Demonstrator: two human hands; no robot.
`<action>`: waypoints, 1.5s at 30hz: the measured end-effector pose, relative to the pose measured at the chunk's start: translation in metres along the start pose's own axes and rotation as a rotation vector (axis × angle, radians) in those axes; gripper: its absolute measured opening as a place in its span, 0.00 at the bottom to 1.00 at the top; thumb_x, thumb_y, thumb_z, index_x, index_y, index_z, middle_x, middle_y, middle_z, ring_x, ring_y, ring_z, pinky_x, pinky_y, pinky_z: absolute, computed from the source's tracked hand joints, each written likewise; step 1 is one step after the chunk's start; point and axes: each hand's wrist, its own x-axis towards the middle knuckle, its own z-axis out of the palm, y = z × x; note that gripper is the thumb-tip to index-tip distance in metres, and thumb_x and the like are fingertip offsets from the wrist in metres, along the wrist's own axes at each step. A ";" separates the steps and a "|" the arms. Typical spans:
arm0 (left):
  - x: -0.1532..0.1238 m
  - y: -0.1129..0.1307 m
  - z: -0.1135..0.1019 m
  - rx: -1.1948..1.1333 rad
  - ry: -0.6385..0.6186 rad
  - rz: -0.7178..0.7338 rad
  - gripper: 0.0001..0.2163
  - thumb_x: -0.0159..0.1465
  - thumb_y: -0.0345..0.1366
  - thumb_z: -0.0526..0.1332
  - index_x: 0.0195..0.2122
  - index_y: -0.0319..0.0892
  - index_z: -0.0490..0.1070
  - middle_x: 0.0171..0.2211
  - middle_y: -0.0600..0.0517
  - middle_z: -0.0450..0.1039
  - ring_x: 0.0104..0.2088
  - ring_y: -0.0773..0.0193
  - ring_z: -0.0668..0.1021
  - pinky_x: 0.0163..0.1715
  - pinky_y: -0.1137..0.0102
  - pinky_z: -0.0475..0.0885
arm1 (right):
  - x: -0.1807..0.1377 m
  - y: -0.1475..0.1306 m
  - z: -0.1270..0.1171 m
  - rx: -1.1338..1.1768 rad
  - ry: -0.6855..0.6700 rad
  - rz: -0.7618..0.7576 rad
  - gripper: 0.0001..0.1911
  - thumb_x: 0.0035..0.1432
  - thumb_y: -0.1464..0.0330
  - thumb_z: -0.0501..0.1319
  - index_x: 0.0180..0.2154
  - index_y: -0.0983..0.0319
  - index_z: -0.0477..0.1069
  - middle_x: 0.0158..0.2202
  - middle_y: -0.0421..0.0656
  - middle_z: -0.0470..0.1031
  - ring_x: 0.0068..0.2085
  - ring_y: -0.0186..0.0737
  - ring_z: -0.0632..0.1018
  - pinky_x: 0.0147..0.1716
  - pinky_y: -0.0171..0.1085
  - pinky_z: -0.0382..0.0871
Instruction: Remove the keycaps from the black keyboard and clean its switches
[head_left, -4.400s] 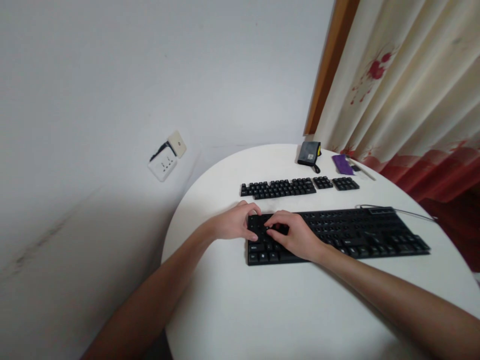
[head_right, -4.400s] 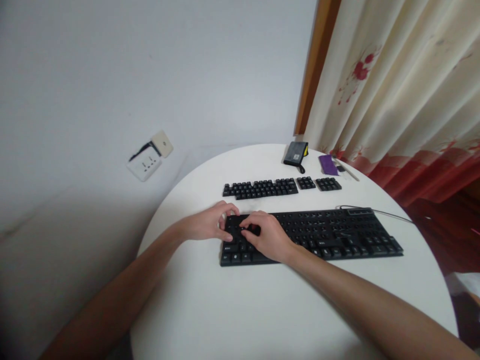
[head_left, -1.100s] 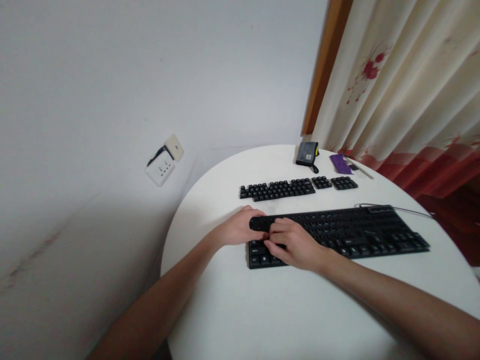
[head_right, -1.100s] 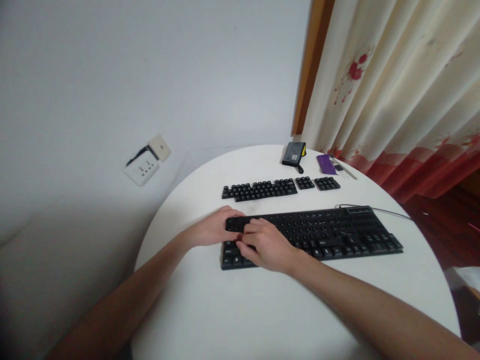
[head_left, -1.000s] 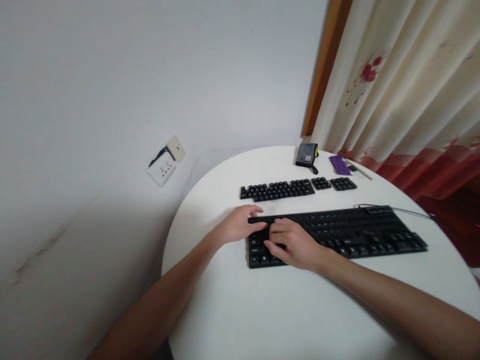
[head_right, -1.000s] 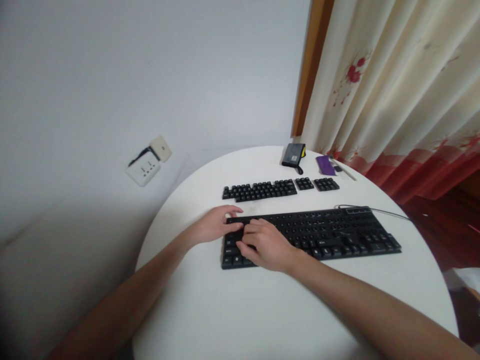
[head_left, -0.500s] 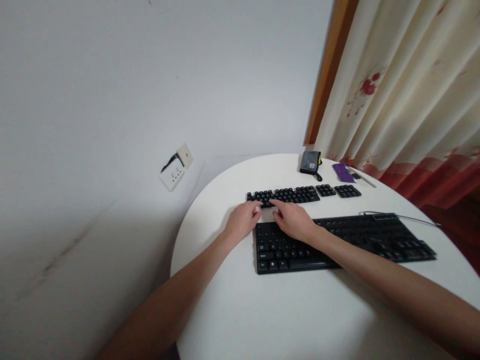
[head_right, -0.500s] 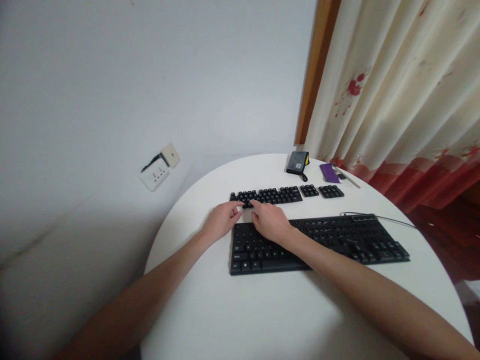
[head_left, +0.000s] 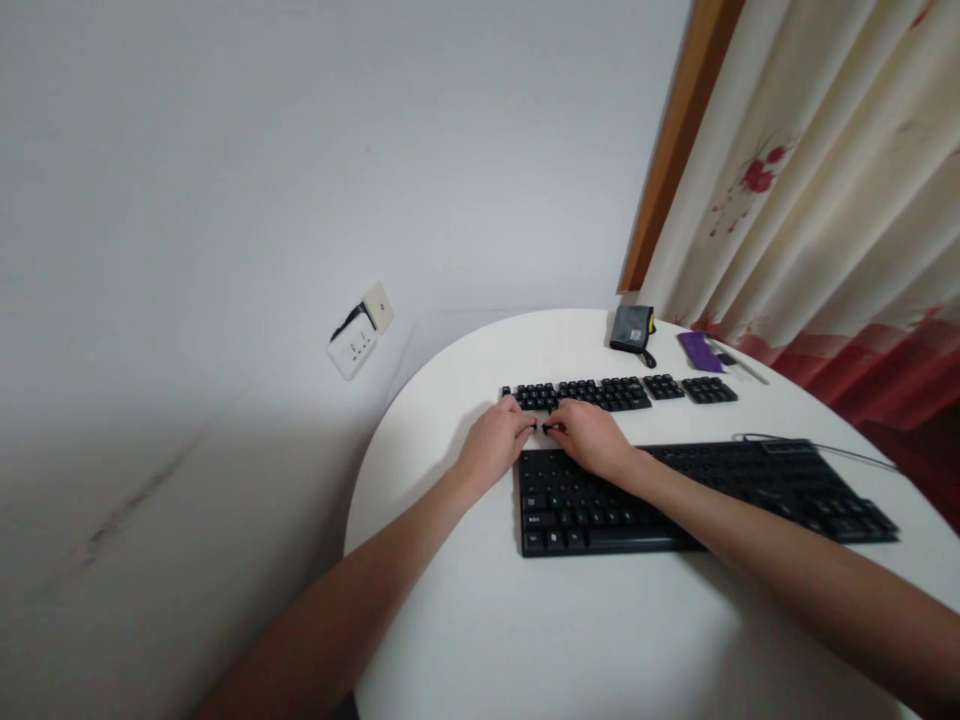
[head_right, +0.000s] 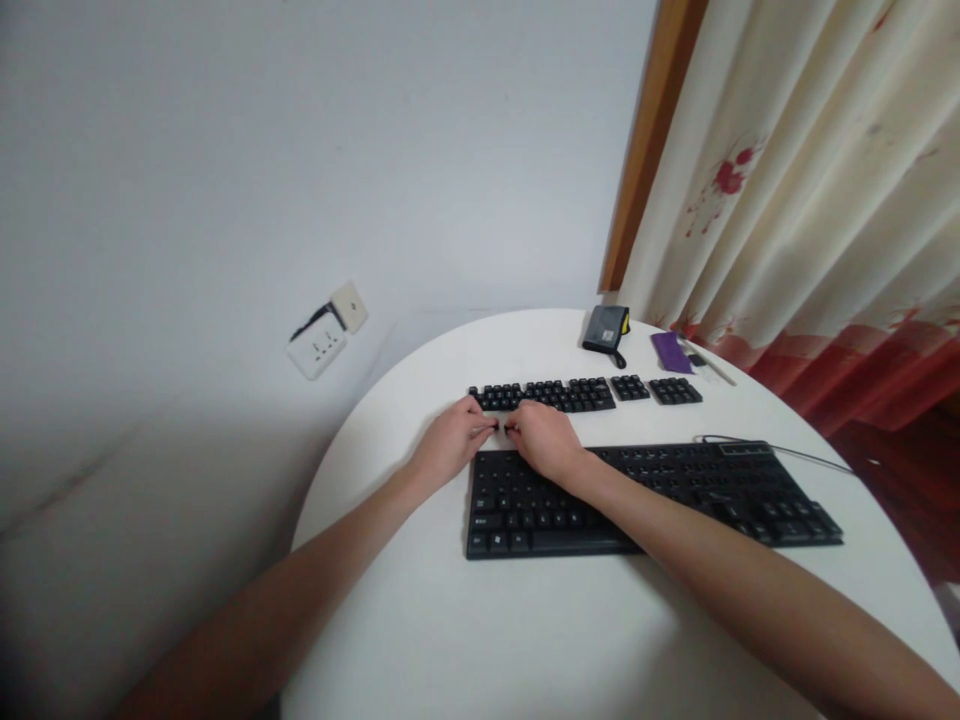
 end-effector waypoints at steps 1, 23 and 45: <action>0.000 -0.001 0.001 -0.013 0.016 0.009 0.09 0.66 0.35 0.58 0.39 0.44 0.80 0.40 0.48 0.71 0.38 0.61 0.76 0.41 0.69 0.70 | 0.000 0.001 0.000 0.008 0.016 -0.002 0.08 0.62 0.69 0.60 0.37 0.59 0.79 0.38 0.45 0.77 0.40 0.42 0.78 0.38 0.35 0.67; 0.003 0.007 -0.008 -0.145 0.038 -0.078 0.06 0.61 0.29 0.62 0.35 0.41 0.80 0.35 0.49 0.79 0.35 0.62 0.78 0.40 0.69 0.71 | -0.060 0.010 -0.021 0.665 0.178 0.037 0.05 0.59 0.68 0.63 0.31 0.61 0.77 0.32 0.42 0.78 0.34 0.38 0.76 0.35 0.36 0.68; -0.014 0.050 -0.027 -0.634 -0.464 0.023 0.05 0.57 0.34 0.66 0.31 0.42 0.82 0.33 0.50 0.79 0.32 0.65 0.77 0.30 0.73 0.68 | -0.088 0.007 -0.002 0.762 0.169 0.078 0.02 0.55 0.72 0.66 0.31 0.61 0.78 0.32 0.41 0.79 0.34 0.37 0.76 0.34 0.35 0.67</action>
